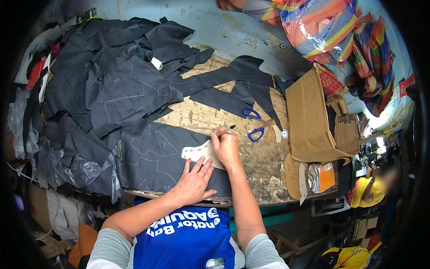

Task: The person lays out black fabric on a worktable and uses a white marker and cardboard templates to trace garment pattern outlines. They repeatedly reposition the templates and mark the fabric with straight and curved lines.

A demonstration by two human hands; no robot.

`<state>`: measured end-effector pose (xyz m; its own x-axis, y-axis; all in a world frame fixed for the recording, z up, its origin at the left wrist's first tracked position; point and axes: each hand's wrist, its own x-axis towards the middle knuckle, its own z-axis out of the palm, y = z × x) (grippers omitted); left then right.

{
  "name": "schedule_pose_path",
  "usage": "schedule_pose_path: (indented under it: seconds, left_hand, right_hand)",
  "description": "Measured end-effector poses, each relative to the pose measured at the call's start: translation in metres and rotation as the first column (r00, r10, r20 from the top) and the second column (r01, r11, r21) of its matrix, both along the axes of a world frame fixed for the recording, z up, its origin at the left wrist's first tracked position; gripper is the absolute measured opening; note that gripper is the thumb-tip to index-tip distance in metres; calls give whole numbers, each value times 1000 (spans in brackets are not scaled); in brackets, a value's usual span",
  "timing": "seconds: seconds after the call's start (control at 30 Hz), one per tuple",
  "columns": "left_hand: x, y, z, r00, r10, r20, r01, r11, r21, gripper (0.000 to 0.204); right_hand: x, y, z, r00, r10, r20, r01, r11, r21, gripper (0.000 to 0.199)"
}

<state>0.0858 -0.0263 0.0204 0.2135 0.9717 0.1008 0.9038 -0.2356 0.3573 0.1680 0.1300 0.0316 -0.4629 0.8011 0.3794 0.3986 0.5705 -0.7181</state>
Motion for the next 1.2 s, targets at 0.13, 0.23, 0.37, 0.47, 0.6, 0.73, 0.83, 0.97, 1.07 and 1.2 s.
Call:
schedule_pose_path:
  seconds: [0.13,0.23,0.37,0.47,0.6,0.73,0.83,0.97,1.07,1.2]
  left_hand:
    - [-1,1,3,1000,-8,-6,7,1000,-16,76]
    - [-2,2,5,1000,-9,-15,8,1000,-29,76]
    - [-2,4,8,999,-12,-30,10,999,-47,77]
    - [-3,5,11,1000,-20,-23,19,999,-43,77]
    - [-5,6,17,999,-34,-6,34,999,-26,72]
    - [-22,23,19,984,-48,171,64,994,-88,61]
    - [-54,53,16,855,90,511,-17,989,-145,52]
    - [-93,73,8,270,506,819,192,806,-560,73]
    - [-96,73,2,288,489,823,203,809,-552,73]
    - [-91,72,3,335,453,826,167,835,-525,73]
  right_hand:
    - [22,-6,3,995,-84,48,84,996,13,16]
    - [44,-10,-2,969,-242,44,246,956,-159,16]
    - [53,-13,-11,940,-329,-95,275,891,-362,16]
    - [53,-27,-5,968,-236,-81,225,967,-120,14]
    - [60,-59,19,973,-220,71,223,974,-46,10]
    - [75,-77,36,967,-94,237,173,924,-342,11]
    - [50,-79,20,998,5,-62,-24,949,-314,14]
    - [2,-82,-8,974,121,-193,-183,922,-343,14]
    - [-7,-81,-11,984,144,-102,-162,966,-200,15]
    - [-8,-82,-3,980,161,-114,-182,959,-216,16]
